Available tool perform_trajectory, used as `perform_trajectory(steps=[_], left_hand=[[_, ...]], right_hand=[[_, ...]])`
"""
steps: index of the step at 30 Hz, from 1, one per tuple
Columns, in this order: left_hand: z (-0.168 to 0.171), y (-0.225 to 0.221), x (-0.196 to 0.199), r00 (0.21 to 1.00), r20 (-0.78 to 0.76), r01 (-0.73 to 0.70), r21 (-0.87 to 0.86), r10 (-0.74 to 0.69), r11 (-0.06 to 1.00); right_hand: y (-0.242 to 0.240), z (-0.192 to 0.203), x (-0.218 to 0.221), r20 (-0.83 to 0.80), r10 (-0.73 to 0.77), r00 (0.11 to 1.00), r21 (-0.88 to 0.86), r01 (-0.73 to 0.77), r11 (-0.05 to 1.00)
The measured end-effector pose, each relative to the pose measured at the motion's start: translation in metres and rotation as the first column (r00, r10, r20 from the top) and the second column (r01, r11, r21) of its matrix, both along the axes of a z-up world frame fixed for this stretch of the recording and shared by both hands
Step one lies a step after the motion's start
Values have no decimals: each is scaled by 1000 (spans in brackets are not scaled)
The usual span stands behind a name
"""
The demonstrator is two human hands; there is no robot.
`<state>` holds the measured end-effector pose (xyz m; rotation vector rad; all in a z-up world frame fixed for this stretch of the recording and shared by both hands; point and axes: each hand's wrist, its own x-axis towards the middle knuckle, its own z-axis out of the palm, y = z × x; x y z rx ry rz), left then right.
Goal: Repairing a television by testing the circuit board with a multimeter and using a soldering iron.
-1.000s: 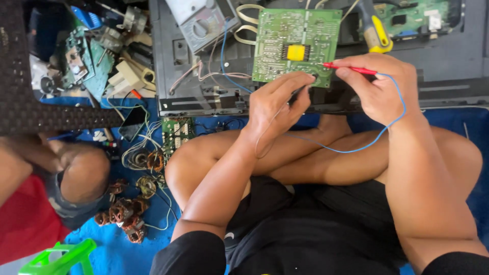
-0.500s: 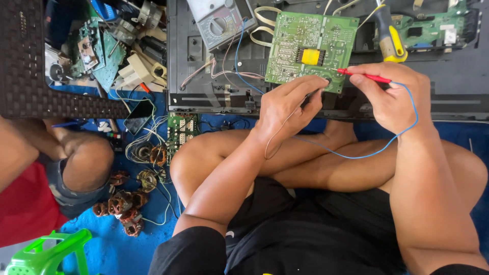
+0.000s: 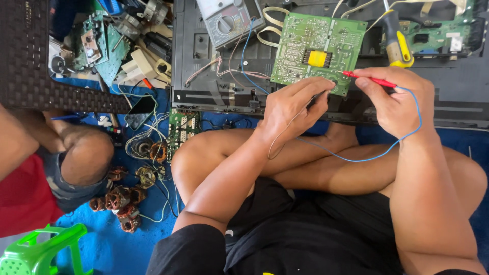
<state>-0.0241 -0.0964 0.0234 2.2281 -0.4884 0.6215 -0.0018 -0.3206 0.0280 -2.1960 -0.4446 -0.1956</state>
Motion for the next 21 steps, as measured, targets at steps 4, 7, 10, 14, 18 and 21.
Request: perform_trajectory(steps=[4, 7, 10, 14, 18, 21], left_hand=[[-2, -1, -1, 1000, 0, -2, -7, 2, 1000], [-3, -1, 0, 1000, 4, 1, -9, -1, 1000], [-5, -1, 1, 1000, 19, -5, 1, 5, 1000], [-6, -2, 0, 1000, 19, -14, 13, 14, 1000], [-3, -2, -1, 1000, 7, -28, 17, 28, 999], [3, 1, -2, 1000, -27, -6, -58, 5, 998]], right_hand=[[-2, 1, 0, -8, 17, 1000, -18, -17, 1000], [-2, 1, 2, -3, 19, 1000, -21, -19, 1000], [-2, 1, 2, -7, 17, 1000, -2, -17, 1000], [-3, 1, 3, -14, 7, 1000, -23, -7, 1000], [-1, 2, 0, -52, -7, 999, 11, 8, 1000], [1, -1, -3, -16, -69, 998, 75, 70, 995]])
